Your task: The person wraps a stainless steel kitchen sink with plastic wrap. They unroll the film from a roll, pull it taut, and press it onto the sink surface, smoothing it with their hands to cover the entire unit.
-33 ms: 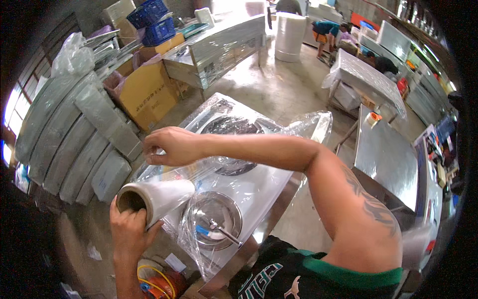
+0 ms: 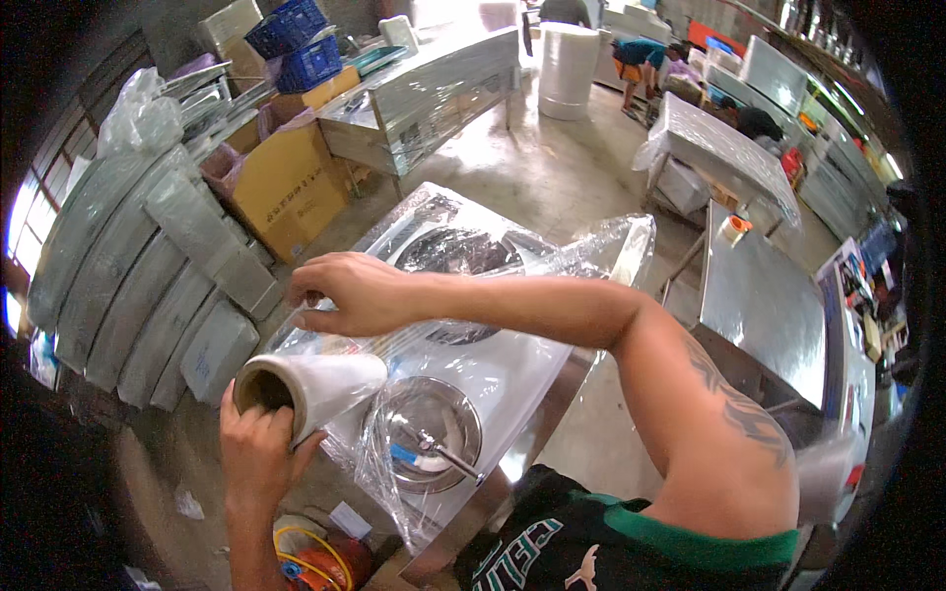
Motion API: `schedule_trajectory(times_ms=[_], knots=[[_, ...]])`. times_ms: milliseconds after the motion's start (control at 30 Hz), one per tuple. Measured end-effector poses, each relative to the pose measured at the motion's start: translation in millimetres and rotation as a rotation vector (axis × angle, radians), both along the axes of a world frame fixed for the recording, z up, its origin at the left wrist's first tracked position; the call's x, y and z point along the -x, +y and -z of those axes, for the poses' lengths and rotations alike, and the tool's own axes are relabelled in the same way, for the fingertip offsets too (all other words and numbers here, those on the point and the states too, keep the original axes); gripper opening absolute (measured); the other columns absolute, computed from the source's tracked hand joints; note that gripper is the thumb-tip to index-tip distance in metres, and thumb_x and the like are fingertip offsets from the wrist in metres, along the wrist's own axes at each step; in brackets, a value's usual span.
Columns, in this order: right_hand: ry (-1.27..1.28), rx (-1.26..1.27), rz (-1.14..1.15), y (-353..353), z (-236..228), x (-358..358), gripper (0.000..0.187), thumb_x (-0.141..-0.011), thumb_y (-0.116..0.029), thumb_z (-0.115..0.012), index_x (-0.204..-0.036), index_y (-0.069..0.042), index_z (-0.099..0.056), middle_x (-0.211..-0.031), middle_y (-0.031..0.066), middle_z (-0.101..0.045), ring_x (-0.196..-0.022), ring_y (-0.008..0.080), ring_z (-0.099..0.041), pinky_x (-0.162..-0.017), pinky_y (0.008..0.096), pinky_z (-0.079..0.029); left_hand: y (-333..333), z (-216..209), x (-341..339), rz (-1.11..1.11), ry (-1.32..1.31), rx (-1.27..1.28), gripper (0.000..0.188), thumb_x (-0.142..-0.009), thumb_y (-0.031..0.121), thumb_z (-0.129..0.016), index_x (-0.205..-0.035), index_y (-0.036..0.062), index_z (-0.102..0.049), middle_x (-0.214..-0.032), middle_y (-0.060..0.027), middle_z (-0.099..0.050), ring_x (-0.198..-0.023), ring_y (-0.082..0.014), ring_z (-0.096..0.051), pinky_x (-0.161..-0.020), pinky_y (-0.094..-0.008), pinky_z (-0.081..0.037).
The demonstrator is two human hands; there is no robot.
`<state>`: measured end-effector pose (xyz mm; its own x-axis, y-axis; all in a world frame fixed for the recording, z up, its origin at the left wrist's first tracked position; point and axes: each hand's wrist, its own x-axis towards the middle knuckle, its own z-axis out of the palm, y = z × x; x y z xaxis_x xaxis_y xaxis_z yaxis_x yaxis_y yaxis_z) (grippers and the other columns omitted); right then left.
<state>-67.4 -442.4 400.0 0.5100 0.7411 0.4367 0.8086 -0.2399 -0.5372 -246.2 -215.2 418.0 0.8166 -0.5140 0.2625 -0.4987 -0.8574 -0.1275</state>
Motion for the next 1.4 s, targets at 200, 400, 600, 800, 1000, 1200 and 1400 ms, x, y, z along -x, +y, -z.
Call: schedule_trajectory(times_ms=[200,400,600,800,1000,1200,1400], knots=[[0.131,-0.202,0.539,15,0,122,0.039,-0.093,-0.027,-0.070,-0.121,-0.002,-0.059,-0.114,0.0198,-0.062,-0.105,0.0370,-0.065,-0.091,0.0458,-0.052,35,35,-46,0.336,-0.278,0.256,0.047,-0.071,0.038,-0.087,-0.092,0.0063,-0.060,-0.108,-0.0155,-0.062,-0.109,-0.0359,-0.059,-0.111,-0.0633,-0.039],[-0.341,-0.245,0.570,78,19,167,0.037,-0.085,-0.022,-0.074,-0.115,-0.004,-0.062,-0.119,0.0163,-0.065,-0.113,0.0365,-0.062,-0.103,0.0461,-0.047,38,75,-50,0.313,-0.349,0.768,0.060,-0.078,0.027,-0.088,-0.123,0.0100,-0.051,-0.155,-0.0265,-0.034,-0.142,-0.0448,-0.041,-0.117,-0.0543,-0.035],[-0.375,0.141,0.833,108,19,167,0.036,-0.079,-0.037,-0.077,-0.093,-0.004,-0.069,-0.087,0.0170,-0.073,-0.098,0.0333,-0.070,-0.116,0.0495,-0.033,50,106,-57,0.359,0.346,1.226,0.096,-0.083,0.015,-0.079,-0.161,0.0112,-0.022,-0.162,-0.0180,-0.032,-0.144,-0.0322,-0.041,-0.118,-0.0450,-0.037],[-0.234,0.160,1.005,129,32,189,0.036,-0.084,-0.042,-0.073,-0.072,-0.008,-0.075,-0.068,0.0174,-0.071,-0.072,0.0327,-0.074,-0.122,0.0497,-0.023,87,231,-73,-0.150,1.131,1.701,0.065,-0.105,0.049,-0.042,-0.158,0.0133,-0.031,-0.150,-0.0115,-0.047,-0.128,-0.0266,-0.055,-0.096,-0.0496,-0.053],[-0.296,0.098,1.113,193,39,225,0.040,-0.086,-0.043,-0.072,-0.070,-0.007,-0.071,-0.062,0.0163,-0.067,-0.067,0.0314,-0.072,-0.122,0.0481,-0.024,71,310,-63,0.564,1.924,2.250,0.078,-0.101,0.072,-0.033,-0.156,0.0169,-0.036,-0.151,-0.0104,-0.047,-0.136,-0.0281,-0.048,-0.114,-0.0511,-0.040],[-0.178,0.070,1.378,246,31,275,0.039,-0.089,-0.040,-0.071,-0.069,-0.007,-0.069,-0.058,0.0134,-0.061,-0.062,0.0321,-0.067,-0.119,0.0501,-0.029,71,326,-41,0.395,1.614,2.600,0.081,-0.100,0.075,-0.034,-0.155,0.0154,-0.037,-0.156,-0.0121,-0.042,-0.142,-0.0325,-0.042,-0.122,-0.0522,-0.031],[-0.099,-0.033,1.451,258,45,327,0.043,-0.088,-0.043,-0.073,-0.084,0.000,-0.070,-0.064,0.0187,-0.066,-0.067,0.0363,-0.070,-0.122,0.0531,-0.023,103,305,-22,-0.103,1.531,2.605,0.079,-0.095,0.075,-0.043,-0.148,0.0169,-0.047,-0.146,-0.0120,-0.054,-0.131,-0.0344,-0.054,-0.110,-0.0583,-0.044]])
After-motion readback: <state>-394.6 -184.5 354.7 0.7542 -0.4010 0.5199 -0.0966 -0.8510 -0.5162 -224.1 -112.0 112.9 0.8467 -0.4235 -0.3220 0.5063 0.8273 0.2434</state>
